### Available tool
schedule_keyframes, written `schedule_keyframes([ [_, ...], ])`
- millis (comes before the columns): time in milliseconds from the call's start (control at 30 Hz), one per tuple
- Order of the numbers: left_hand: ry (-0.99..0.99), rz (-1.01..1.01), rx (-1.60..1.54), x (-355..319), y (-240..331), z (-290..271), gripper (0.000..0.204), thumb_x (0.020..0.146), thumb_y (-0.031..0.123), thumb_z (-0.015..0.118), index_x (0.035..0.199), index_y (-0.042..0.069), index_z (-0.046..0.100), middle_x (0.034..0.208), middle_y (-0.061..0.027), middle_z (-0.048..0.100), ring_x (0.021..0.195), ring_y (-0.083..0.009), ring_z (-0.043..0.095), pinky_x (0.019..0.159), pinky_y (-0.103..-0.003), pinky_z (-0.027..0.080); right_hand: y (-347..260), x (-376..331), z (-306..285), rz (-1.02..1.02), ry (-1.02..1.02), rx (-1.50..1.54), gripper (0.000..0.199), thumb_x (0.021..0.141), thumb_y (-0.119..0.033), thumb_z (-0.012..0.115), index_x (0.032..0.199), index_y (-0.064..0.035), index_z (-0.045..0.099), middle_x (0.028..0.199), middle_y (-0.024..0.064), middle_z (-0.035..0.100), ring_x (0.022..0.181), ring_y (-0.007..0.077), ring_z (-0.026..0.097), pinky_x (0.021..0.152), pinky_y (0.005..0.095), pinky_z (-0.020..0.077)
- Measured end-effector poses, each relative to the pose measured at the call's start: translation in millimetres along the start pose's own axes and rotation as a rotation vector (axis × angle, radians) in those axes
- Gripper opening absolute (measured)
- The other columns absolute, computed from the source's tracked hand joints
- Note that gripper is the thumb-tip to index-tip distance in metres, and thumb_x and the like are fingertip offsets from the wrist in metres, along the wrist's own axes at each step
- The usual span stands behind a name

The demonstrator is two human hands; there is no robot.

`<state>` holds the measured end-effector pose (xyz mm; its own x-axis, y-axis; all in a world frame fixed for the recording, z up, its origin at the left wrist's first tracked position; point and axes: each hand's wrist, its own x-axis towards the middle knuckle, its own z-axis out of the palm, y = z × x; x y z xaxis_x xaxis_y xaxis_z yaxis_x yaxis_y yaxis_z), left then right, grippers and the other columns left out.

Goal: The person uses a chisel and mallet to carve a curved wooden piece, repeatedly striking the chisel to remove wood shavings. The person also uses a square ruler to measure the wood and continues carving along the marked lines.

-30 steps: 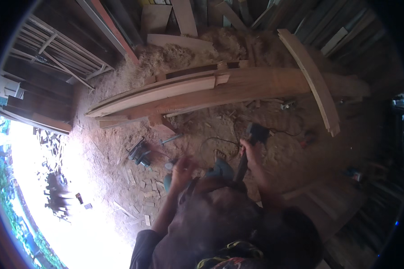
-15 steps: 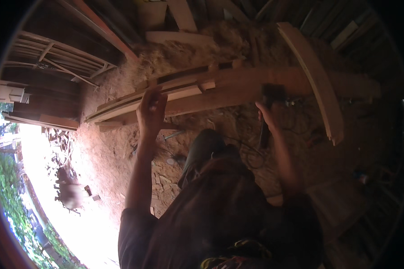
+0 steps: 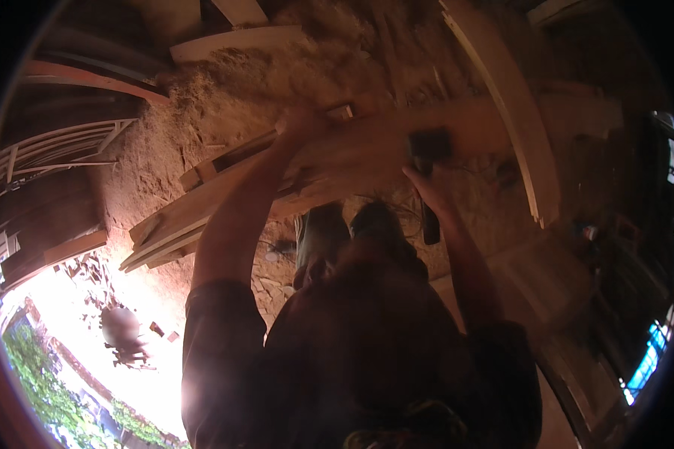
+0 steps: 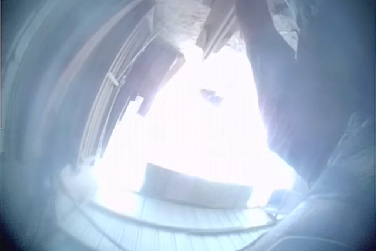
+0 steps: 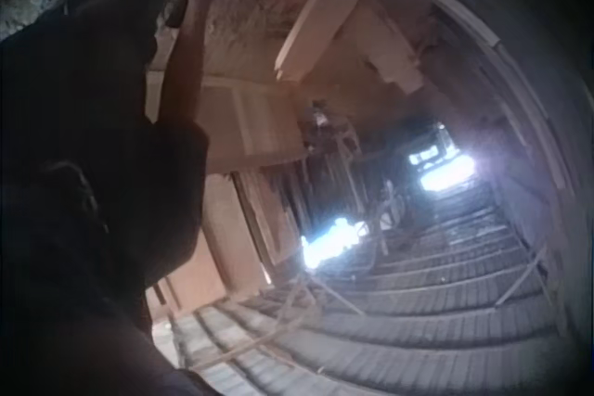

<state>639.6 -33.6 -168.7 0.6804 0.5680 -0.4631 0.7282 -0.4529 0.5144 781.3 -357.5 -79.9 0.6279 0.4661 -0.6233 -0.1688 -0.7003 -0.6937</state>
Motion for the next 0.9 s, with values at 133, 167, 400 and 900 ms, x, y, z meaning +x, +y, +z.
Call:
schedule_keyframes([
  [133, 0.228, 0.065, 0.164, 4, -9, 8, 0.059, 0.09, 0.041, 0.079, 0.137, 0.007, 0.071, 0.137, -0.0234, 0.071, 0.125, -0.0361, 0.069, 0.102, -0.05, 0.056, -19, -9, -3, 0.032, 0.072, -0.283, 0.04, 0.093, -0.04, 0.082, 0.093, -0.0006, 0.075, 0.062, 0.0088, 0.07, 0.057, 0.0214, 0.073, 0.059, 0.0391, 0.0588],
  [167, 0.153, -0.013, 0.119, 6, -12, 7, 0.056, 0.09, 0.039, 0.08, 0.134, 0.006, 0.071, 0.131, -0.0224, 0.073, 0.12, -0.036, 0.071, 0.098, -0.049, 0.057, -13, -3, -7, -0.037, 0.054, -0.304, 0.043, 0.092, -0.042, 0.081, 0.095, 0.0, 0.076, 0.062, 0.0103, 0.071, 0.058, 0.0228, 0.074, 0.062, 0.0402, 0.0597],
  [400, 0.153, -0.113, -0.061, -92, 40, -117, 0.054, 0.089, 0.05, 0.076, 0.126, 0.01, 0.07, 0.117, -0.0163, 0.076, 0.109, -0.0376, 0.073, 0.094, -0.048, 0.057, -5, 18, -9, -0.058, -0.067, -0.327, 0.05, 0.089, -0.045, 0.081, 0.098, 0.0034, 0.075, 0.061, 0.0131, 0.071, 0.059, 0.0264, 0.075, 0.066, 0.0421, 0.0607],
  [900, 1.15, 0.138, -0.06, -181, 209, -170, 0.045, 0.084, 0.027, 0.08, 0.124, 0.008, 0.07, 0.099, -0.013, 0.077, 0.085, -0.0305, 0.074, 0.077, -0.045, 0.061, -43, 21, -47, -0.175, -0.548, -0.38, 0.041, 0.09, -0.029, 0.084, 0.103, 0.0052, 0.067, 0.07, 0.0073, 0.07, 0.057, 0.0145, 0.067, 0.054, 0.0312, 0.0553],
])
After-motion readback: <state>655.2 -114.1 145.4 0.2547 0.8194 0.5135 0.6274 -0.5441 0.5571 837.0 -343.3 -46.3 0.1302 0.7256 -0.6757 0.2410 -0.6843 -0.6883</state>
